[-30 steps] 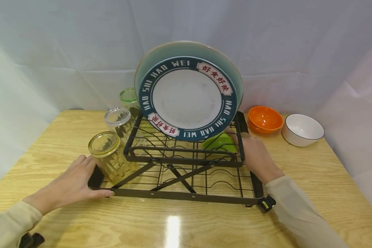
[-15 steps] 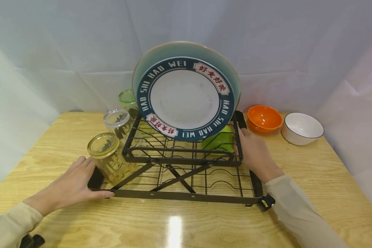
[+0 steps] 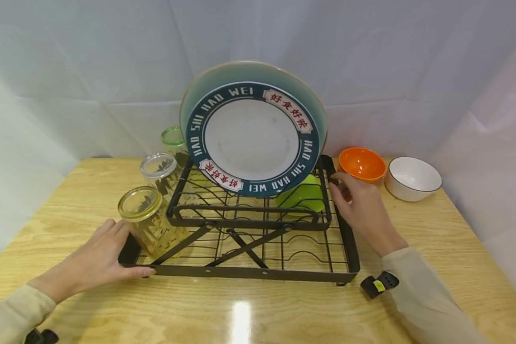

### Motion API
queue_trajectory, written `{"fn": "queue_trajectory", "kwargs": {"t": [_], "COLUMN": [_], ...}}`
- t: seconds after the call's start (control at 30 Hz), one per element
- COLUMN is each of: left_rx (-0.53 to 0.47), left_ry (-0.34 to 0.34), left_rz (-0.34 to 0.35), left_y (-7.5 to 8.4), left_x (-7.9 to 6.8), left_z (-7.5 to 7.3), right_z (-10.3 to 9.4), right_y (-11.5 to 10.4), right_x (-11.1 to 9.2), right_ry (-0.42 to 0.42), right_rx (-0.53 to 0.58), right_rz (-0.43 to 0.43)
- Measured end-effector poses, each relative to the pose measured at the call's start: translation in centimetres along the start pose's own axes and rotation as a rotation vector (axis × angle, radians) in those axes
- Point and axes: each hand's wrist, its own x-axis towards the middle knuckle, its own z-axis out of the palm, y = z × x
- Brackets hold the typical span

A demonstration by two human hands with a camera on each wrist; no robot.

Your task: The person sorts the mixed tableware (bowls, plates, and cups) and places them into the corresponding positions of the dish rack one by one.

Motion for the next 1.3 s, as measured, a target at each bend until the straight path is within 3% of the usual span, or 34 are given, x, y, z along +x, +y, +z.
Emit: {"fn": "queue_trajectory", "kwargs": {"t": [0.17, 0.37, 0.7, 0.9, 1.1, 1.3], "left_rx": [0.007, 0.004, 0.014, 0.008, 0.006, 0.003], "left_ry": [-0.002, -0.005, 0.016, 0.017, 0.010, 0.008], "left_rz": [-0.001, -0.007, 0.016, 0.018, 0.011, 0.007], "left_y": [0.0, 0.0, -0.1, 0.0, 0.0, 0.0], "left_x": [0.0, 0.0, 0.0, 0.0, 0.1, 0.0], "left_z": [0.0, 0.0, 0.0, 0.1, 0.0, 0.1], "right_z": [-0.4, -0.7, -0.7, -0.1, 0.5, 0.8], "right_y": [1.0, 3.1, 6.2, 7.4, 8.0, 7.8], "right_x": [-0.2, -0.3, -0.2, -0.1, 0.2, 0.4], "right_ry": [0.087, -0.001, -0.154, -0.095, -0.025, 0.023], "right_rx": [0.127, 0.427, 1.235, 1.551, 1.659, 1.744], "right_rz": [0.228, 0.598, 1.086, 1.346, 1.454, 1.353]}}
